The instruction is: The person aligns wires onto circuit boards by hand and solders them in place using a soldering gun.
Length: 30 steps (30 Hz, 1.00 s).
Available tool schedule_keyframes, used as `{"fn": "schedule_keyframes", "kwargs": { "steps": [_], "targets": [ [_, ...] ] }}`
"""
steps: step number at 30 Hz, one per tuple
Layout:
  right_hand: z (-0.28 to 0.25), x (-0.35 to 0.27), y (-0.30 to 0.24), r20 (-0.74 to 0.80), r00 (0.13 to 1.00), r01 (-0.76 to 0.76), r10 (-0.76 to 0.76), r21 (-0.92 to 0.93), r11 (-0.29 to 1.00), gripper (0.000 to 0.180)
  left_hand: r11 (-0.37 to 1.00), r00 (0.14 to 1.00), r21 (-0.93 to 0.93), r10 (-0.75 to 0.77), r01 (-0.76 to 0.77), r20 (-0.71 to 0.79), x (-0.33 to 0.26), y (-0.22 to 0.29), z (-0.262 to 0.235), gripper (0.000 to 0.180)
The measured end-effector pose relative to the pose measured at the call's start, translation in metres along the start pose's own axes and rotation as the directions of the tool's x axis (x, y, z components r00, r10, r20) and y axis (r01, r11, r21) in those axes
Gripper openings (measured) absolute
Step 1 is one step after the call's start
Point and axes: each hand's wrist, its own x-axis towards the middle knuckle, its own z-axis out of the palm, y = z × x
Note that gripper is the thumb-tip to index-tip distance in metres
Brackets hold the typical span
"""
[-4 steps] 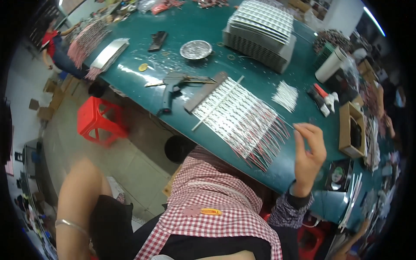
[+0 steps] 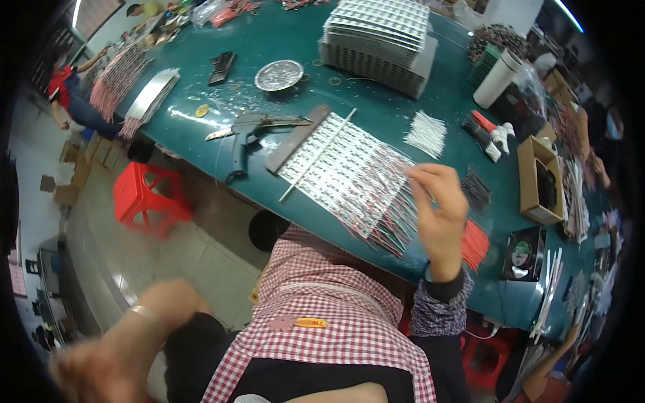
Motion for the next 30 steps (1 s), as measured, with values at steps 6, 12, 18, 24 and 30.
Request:
{"fn": "schedule_keyframes", "kwargs": {
  "steps": [6,12,18,24,30],
  "targets": [
    [0.035,0.015,0.021,0.234,0.972,0.009,-0.015,0.026,1.000,0.020,0.112,0.304,0.720,-0.942,0.685,-0.144,-0.194,-0.132,0.047,0.027],
    [0.064,0.018,0.046,0.438,0.899,0.056,-0.022,-0.065,0.996,0.027,0.190,0.229,0.928,-0.966,0.321,0.119,-0.259,-0.145,0.057,0.022],
    [0.085,0.014,0.054,0.495,0.868,-0.004,0.049,-0.091,0.996,0.029,0.183,0.119,0.927,-0.981,0.327,0.152,-0.264,-0.149,0.045,0.012],
    [0.085,0.022,0.064,0.480,0.872,-0.058,0.094,-0.090,0.994,0.030,-0.072,0.010,0.739,-0.994,0.670,-0.106,-0.236,-0.106,0.018,0.005],
    [0.099,0.030,0.086,0.468,0.879,0.013,0.090,-0.213,0.977,0.037,-0.432,-0.288,0.492,-0.894,0.756,-0.342,-0.199,0.009,-0.027,0.009]
  ]
}}
